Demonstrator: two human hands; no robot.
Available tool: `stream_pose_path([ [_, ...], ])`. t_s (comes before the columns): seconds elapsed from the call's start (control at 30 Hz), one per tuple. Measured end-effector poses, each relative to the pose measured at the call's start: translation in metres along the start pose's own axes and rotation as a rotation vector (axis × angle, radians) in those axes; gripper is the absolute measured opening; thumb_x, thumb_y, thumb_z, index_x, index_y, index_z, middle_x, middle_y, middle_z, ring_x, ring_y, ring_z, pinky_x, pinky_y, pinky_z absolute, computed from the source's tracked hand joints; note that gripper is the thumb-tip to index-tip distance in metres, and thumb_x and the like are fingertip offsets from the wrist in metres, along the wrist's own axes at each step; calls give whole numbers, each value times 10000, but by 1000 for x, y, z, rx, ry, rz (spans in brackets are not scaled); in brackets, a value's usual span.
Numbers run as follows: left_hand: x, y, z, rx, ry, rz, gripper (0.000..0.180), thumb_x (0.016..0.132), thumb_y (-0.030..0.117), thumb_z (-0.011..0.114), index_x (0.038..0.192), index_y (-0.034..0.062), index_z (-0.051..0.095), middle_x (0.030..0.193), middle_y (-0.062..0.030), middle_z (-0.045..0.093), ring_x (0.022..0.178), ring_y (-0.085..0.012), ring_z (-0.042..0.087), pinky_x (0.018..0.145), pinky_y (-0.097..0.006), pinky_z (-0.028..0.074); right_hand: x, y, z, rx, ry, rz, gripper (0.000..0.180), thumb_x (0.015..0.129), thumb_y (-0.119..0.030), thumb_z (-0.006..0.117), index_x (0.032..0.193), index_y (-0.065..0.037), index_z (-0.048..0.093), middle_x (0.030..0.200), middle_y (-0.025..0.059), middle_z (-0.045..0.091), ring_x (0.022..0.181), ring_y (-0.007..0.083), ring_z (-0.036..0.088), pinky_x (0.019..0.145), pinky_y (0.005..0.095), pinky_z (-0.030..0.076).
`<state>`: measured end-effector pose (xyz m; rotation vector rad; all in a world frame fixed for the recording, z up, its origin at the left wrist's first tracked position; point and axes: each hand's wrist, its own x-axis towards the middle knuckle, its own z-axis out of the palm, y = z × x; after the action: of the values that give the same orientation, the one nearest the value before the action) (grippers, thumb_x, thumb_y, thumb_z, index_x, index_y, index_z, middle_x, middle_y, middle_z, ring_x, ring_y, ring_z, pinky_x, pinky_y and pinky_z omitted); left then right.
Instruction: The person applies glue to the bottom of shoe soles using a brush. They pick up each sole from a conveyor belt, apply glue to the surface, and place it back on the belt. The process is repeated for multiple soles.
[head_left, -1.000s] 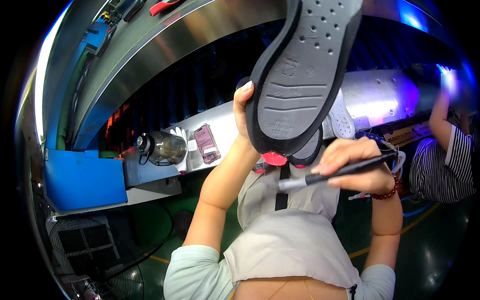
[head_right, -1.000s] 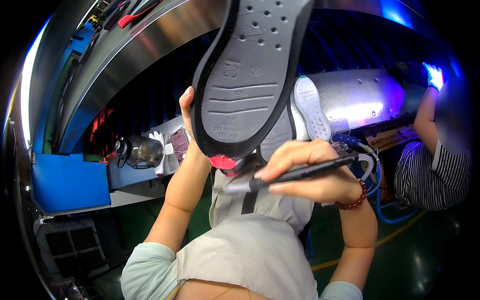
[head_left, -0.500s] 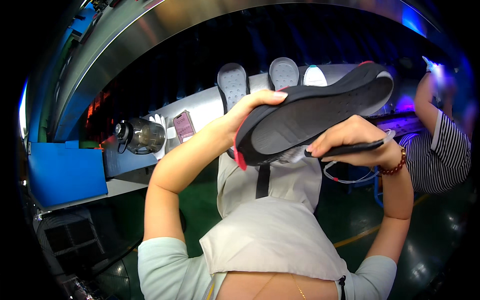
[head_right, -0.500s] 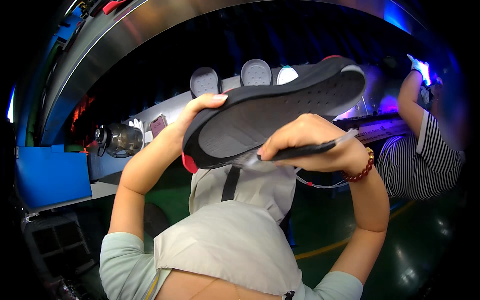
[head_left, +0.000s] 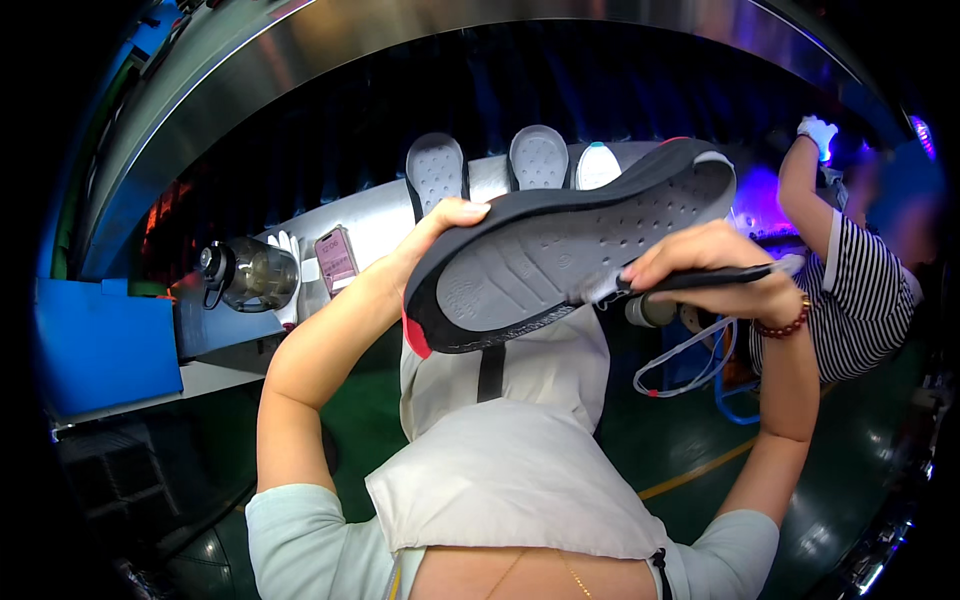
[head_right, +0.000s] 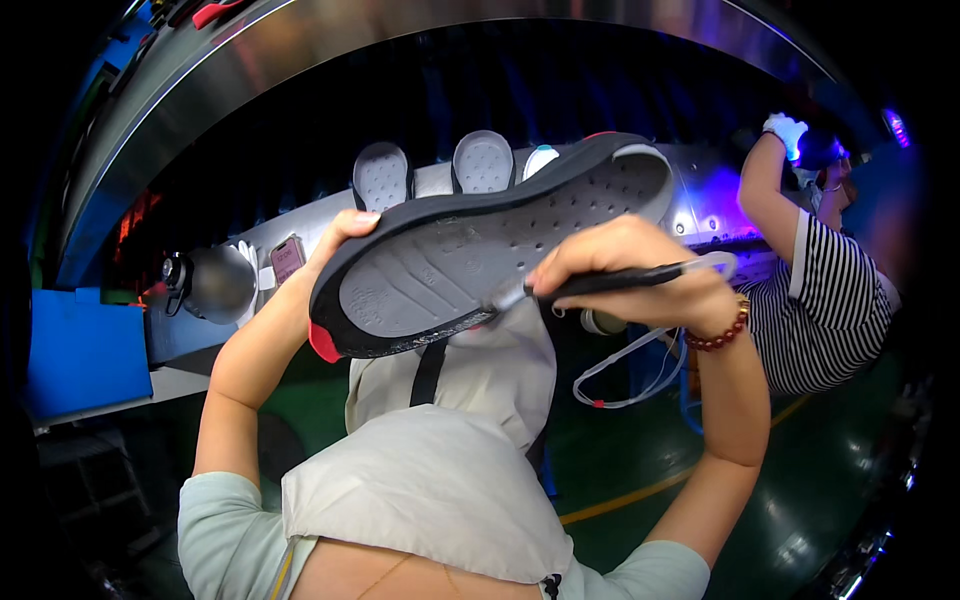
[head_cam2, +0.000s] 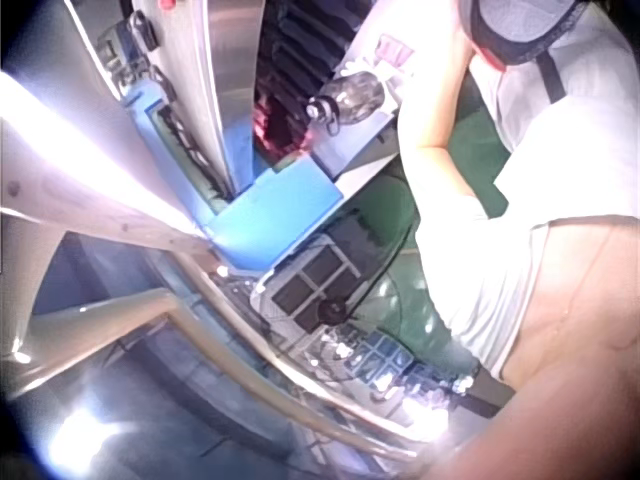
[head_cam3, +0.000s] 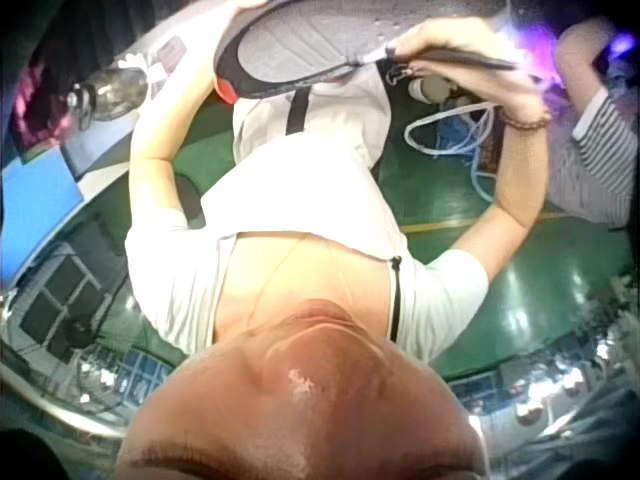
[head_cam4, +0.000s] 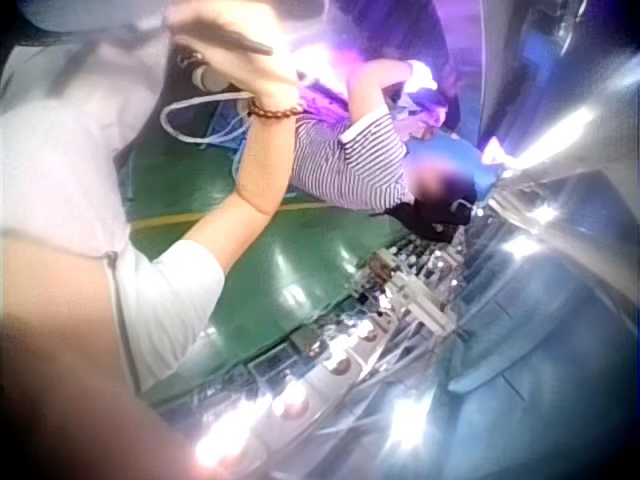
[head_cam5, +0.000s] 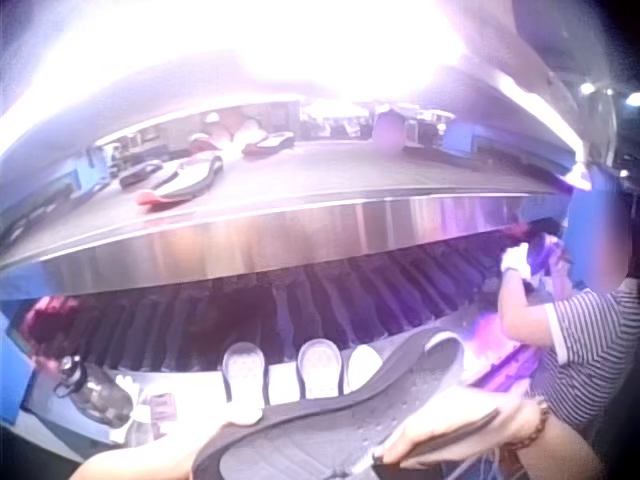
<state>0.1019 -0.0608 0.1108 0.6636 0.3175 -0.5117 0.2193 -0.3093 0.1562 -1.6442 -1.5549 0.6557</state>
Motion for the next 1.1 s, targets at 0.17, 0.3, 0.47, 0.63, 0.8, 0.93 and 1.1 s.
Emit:
stream_pose_path([
  [0.17, -7, -1, -20, 60, -7, -2, 499, 657, 298, 535, 1064, 16, 482, 962, -143, 543, 790, -214, 557, 704, -293, 451, -3, -10, -2, -107, -96, 9, 160, 606, 15, 650, 753, -8, 590, 834, 109, 609, 817, 203, 590, 679, 291, 473],
  [0.3, -9, 7, -15, 128, -56, -28, 542, 657, 316, 533, 1103, 17, 461, 1010, -152, 527, 852, -218, 537, 759, -309, 424, -7, 6, 1, 12, 39, 39, 177, 610, -4, 654, 776, -18, 595, 828, 105, 612, 777, 203, 595, 695, 273, 464],
  [0.47, -38, 40, -10, 272, 91, -162, 607, 670, 420, 503, 1150, 55, 434, 1116, -137, 468, 963, -236, 478, 807, -338, 391, -8, -39, -5, -69, 35, -83, 179, 582, -34, 672, 748, -42, 607, 796, 85, 618, 710, 197, 583, 627, 266, 460],
  [0.63, 17, 3, -23, -24, 52, 138, 712, 698, 583, 385, 1186, 66, 387, 1164, -143, 423, 1041, -249, 416, 815, -384, 386, -12, -41, 28, 410, 627, -46, 193, 585, 67, 622, 773, 35, 592, 829, 161, 598, 773, 215, 580, 709, 291, 460],
  [0.8, 85, -60, -52, -246, -186, 115, 822, 717, 690, 174, 1232, 62, 298, 1127, -154, 439, 972, -274, 473, 821, -398, 400, 6, 42, 81, 709, 855, 256, 160, 696, 24, 583, 851, 61, 568, 849, 136, 596, 727, 144, 579, 692, 235, 467],
  [0.93, 90, -65, -30, -222, -238, 134, 858, 681, 725, 193, 1210, 62, 324, 1102, -170, 450, 930, -289, 499, 821, -403, 400, 5, 56, 84, 676, 1043, 308, 157, 702, -5, 597, 849, 46, 576, 802, 97, 604, 672, 92, 556, 606, 187, 446],
  [1.1, 93, -66, -22, -172, -83, 219, 821, 703, 705, 181, 1161, 55, 384, 1027, -126, 511, 882, -233, 530, 787, -348, 433, 30, 35, 74, 346, 981, 409, 156, 688, -36, 610, 837, 8, 598, 742, 69, 606, 655, 87, 553, 607, 188, 425],
])
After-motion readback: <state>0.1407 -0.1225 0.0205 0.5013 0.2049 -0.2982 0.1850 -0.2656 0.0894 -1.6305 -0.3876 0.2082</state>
